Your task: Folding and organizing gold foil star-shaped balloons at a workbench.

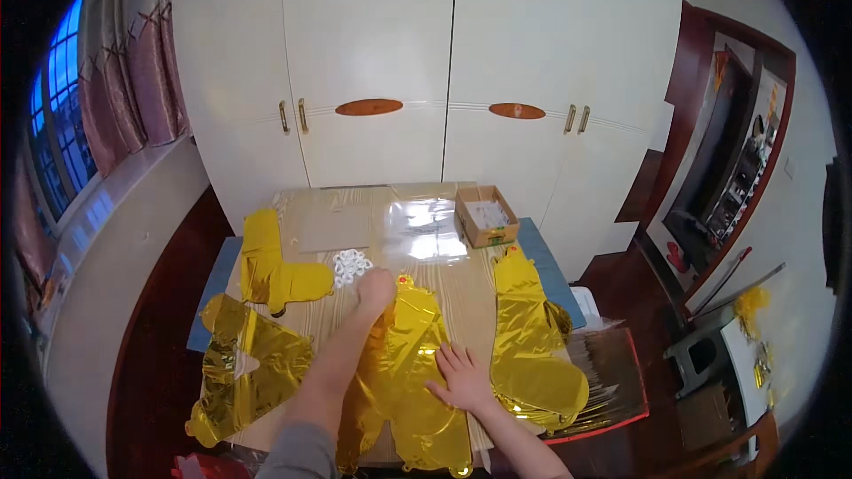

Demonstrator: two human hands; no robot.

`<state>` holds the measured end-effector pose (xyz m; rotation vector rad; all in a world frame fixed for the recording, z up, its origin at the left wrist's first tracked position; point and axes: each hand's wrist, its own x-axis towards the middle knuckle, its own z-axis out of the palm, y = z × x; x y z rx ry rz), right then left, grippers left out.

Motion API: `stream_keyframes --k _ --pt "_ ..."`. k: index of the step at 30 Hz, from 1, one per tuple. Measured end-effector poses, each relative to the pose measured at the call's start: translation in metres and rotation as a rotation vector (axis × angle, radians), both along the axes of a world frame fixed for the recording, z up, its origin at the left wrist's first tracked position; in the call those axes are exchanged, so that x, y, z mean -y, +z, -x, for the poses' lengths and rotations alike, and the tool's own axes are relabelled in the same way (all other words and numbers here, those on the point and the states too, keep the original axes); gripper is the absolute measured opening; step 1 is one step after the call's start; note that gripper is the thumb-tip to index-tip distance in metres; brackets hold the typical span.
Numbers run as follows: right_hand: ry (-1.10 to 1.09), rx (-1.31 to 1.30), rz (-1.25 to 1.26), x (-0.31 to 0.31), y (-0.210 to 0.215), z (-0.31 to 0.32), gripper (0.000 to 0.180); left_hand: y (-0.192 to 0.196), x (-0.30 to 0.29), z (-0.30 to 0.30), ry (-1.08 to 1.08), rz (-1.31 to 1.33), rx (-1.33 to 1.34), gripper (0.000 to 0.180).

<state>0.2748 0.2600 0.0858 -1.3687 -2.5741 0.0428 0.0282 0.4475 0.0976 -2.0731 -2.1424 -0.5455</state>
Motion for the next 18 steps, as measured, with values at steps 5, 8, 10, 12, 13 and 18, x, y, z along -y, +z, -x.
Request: stream_keyframes --k 5,8,10,12,13,18 --pt "0.005 -0.015 0.042 -0.001 -0.002 0.0 0.078 -0.015 0.004 0.028 0.018 0.028 -0.014 0.018" --pt "-0.01 -0.067 -0.019 -0.001 -0.007 -0.004 0.074 -0.008 0.009 0.032 0.012 0.005 -0.069 0.017" --pt "0.0 -0.023 0.011 -0.001 -0.004 0.0 0.077 -0.015 0.004 0.049 0.014 -0.07 -0.11 0.016" --pt "0.002 0.001 0.03 0.0 -0.001 0.001 0.078 -0.021 -0.001 0.054 0.035 -0.107 -0.159 0.015" --pt "0.001 0.001 0.034 0.0 0.0 0.001 0.077 -0.02 -0.003 0.054 0.058 -0.106 -0.189 0.014" --pt "-0.002 -0.045 0.055 -0.001 -0.002 -0.003 0.074 -0.01 0.002 0.05 0.041 -0.098 -0.241 0.013"
